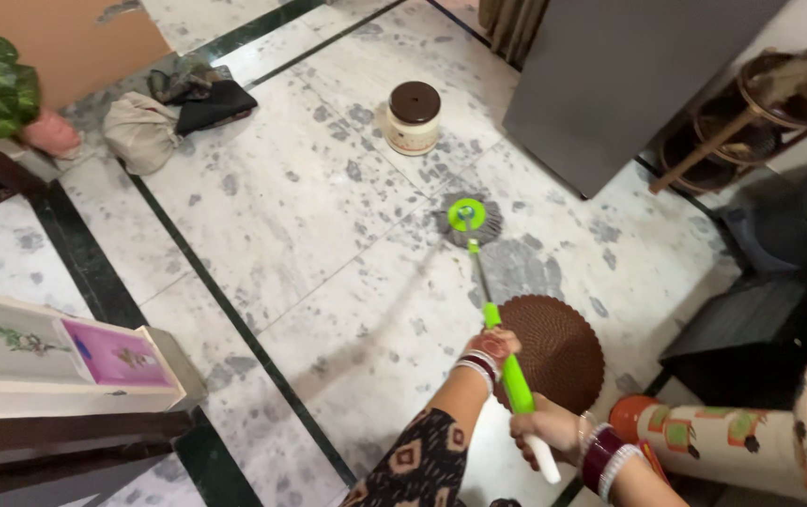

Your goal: The person mops a tiled floor using a green spin mop and a bucket. They repeatedly dip the mop into the bucket, wring it, and mop different areas of the room. Later, they gather a pile of clothes from the floor and place them on a nearby surface, then move a small stool.

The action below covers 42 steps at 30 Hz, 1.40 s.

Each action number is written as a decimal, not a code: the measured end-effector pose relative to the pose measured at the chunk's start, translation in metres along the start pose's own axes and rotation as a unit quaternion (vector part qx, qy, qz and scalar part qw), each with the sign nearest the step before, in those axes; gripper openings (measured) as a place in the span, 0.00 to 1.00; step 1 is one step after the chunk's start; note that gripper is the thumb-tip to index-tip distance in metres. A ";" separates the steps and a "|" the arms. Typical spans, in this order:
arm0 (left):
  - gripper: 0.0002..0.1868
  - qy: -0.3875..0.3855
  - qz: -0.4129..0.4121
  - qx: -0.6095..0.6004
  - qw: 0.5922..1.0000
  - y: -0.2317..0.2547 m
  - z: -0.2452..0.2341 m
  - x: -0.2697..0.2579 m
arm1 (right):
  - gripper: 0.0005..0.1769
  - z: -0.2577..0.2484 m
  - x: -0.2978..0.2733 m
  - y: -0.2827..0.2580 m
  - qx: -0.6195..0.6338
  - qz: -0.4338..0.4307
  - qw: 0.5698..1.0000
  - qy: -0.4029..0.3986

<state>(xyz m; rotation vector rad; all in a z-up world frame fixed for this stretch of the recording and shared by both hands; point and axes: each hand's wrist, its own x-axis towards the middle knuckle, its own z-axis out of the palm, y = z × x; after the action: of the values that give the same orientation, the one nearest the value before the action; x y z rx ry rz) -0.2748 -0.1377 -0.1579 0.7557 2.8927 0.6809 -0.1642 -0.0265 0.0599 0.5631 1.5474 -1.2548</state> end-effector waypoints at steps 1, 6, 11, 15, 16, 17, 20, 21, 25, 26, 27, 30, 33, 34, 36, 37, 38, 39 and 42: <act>0.10 0.052 0.016 0.014 0.998 -0.021 -0.006 -0.006 | 0.25 0.008 0.006 -0.016 -0.022 -0.004 1.000 -0.007; 0.07 0.117 -0.029 -0.014 0.993 -0.122 -0.034 -0.027 | 0.22 0.050 0.046 -0.081 -0.123 -0.028 0.991 -0.039; 0.07 0.171 -0.111 -0.061 0.977 -0.205 -0.071 -0.101 | 0.26 0.116 0.089 -0.119 -0.214 -0.077 0.967 -0.113; 0.06 0.133 -0.167 -0.032 0.976 -0.214 -0.102 -0.177 | 0.35 0.164 0.089 -0.120 -0.281 -0.058 0.950 -0.125; 0.06 0.120 -0.185 -0.030 0.975 -0.208 -0.104 -0.196 | 0.36 0.175 0.087 -0.114 -0.304 -0.050 0.942 -0.134; 0.07 0.115 -0.199 -0.029 0.973 -0.200 -0.104 -0.212 | 0.38 0.182 0.084 -0.106 -0.327 -0.043 0.933 -0.142; 0.11 0.102 -0.244 -0.024 0.964 -0.174 -0.104 -0.258 | 0.44 0.193 0.074 -0.077 -0.410 -0.026 0.899 -0.154; 0.12 0.094 -0.259 -0.022 0.961 -0.160 -0.101 -0.270 | 0.44 0.195 0.069 -0.065 -0.417 -0.039 0.894 -0.156; 0.10 0.123 -0.302 -0.014 0.945 -0.100 -0.078 -0.306 | 0.42 0.182 0.045 -0.020 -0.434 -0.038 0.886 -0.157; 0.12 0.139 -0.317 -0.013 0.938 -0.083 -0.072 -0.313 | 0.41 0.178 0.034 -0.007 -0.436 -0.020 0.885 -0.158; 0.13 0.155 -0.331 -0.011 0.931 -0.064 -0.067 -0.318 | 0.41 0.171 0.024 0.002 -0.469 -0.033 0.868 -0.163; 0.09 0.216 -0.331 -0.020 0.918 -0.011 -0.063 -0.323 | 0.43 0.146 -0.007 0.020 -0.540 -0.059 0.821 -0.175; 0.05 0.174 -0.306 0.004 0.936 0.040 -0.061 -0.319 | 0.45 0.114 -0.038 0.037 -0.565 -0.034 0.803 -0.186; 0.04 0.141 -0.298 0.017 0.944 0.059 -0.055 -0.317 | 0.44 0.102 -0.044 0.043 -0.574 -0.024 0.798 -0.185; 0.08 0.139 -0.319 -0.001 0.938 0.091 -0.035 -0.298 | 0.46 0.073 -0.056 0.055 -0.594 -0.022 0.783 -0.183; 0.10 0.140 -0.326 -0.007 0.935 0.099 -0.026 -0.287 | 0.50 0.056 -0.061 0.060 -0.605 -0.030 0.775 -0.182; 0.08 0.162 -0.304 0.022 0.939 0.113 -0.009 -0.280 | 0.54 0.035 -0.065 0.071 -0.614 -0.034 0.768 -0.182; 0.07 0.183 -0.282 0.051 0.940 0.124 0.008 -0.274 | 0.53 0.014 -0.069 0.078 -0.616 -0.040 0.760 -0.202; 0.06 0.173 -0.241 0.047 0.954 0.147 0.046 -0.250 | 0.51 -0.021 -0.082 0.087 -0.614 -0.033 0.754 -0.229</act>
<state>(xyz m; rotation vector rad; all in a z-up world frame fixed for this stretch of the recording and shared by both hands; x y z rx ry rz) 0.0184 -0.1249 -0.1449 -0.0966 3.2435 0.6687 -0.0703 0.0418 0.0945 -0.6279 1.5747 -0.1556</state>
